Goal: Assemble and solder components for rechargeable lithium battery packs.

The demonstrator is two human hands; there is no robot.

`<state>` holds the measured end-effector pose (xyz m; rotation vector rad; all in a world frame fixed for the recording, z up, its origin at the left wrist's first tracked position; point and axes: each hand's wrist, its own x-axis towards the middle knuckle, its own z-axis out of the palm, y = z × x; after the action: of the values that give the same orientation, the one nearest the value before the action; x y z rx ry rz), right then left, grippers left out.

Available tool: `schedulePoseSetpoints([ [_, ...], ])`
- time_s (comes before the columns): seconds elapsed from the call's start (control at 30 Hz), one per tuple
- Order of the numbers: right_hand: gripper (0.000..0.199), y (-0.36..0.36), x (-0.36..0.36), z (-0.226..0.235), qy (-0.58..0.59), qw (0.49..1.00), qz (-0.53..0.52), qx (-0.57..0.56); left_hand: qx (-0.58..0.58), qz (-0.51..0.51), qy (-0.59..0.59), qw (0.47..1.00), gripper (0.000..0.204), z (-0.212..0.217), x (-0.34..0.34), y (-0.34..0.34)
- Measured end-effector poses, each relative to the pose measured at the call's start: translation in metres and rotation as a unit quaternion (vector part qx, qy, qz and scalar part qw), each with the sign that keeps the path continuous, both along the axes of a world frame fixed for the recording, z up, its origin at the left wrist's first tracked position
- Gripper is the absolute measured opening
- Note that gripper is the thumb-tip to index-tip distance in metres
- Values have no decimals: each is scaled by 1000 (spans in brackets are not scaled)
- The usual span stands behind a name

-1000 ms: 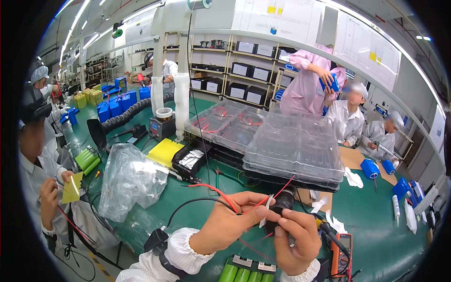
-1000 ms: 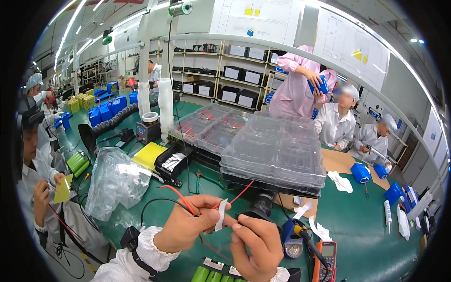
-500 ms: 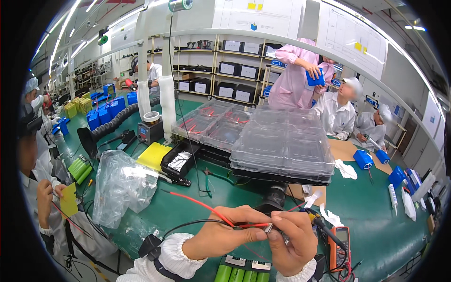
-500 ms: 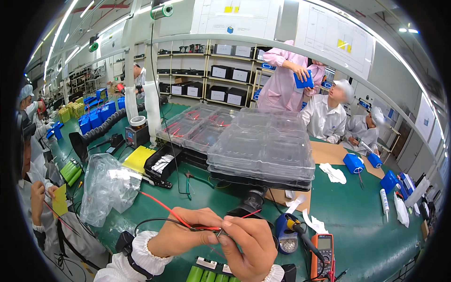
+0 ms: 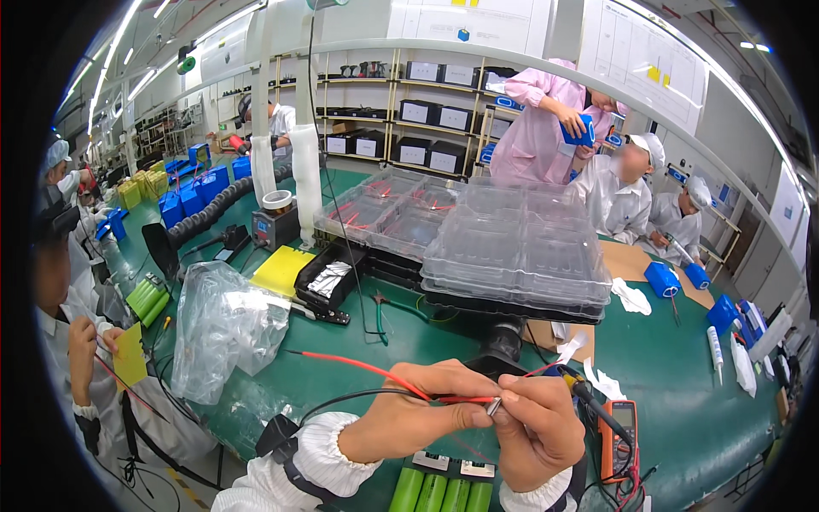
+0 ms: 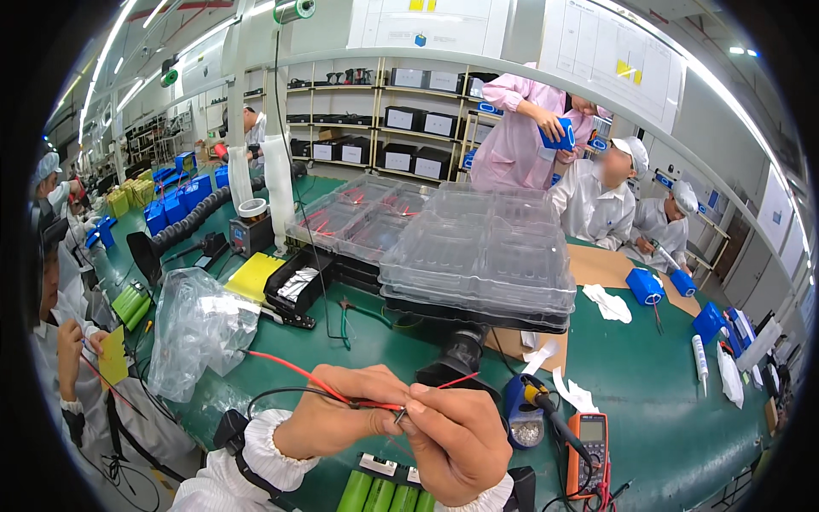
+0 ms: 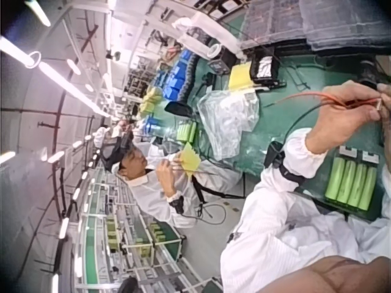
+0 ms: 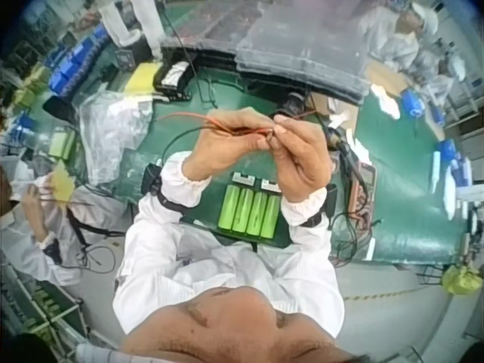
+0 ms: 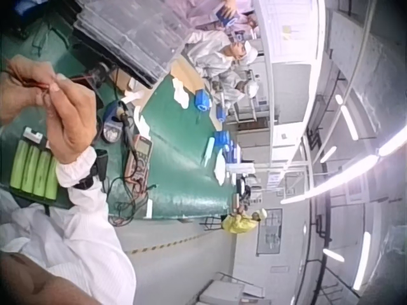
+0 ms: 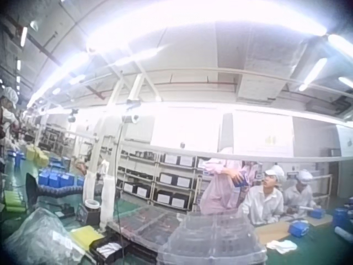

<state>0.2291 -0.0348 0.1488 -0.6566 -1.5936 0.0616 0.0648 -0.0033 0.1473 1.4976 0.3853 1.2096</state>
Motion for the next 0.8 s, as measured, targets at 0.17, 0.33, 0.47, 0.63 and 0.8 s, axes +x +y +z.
schedulePoseSetpoints([
  [0.17,21,1,1,-2,-1,1000,11,24,4,7,1,1000,28,1,-1,-4],
  [0.33,19,2,0,-4,-8,999,7,41,5,8,-3,1000,27,1,-1,-4],
  [0.47,16,1,5,2,-23,1000,14,15,-3,25,-7,1000,26,2,-1,-4],
  [0.63,16,0,7,7,-23,997,51,-43,58,101,23,993,25,2,-7,0],
  [0.8,16,-3,6,8,-13,999,28,-42,-172,10,-68,983,30,12,-9,-3],
])
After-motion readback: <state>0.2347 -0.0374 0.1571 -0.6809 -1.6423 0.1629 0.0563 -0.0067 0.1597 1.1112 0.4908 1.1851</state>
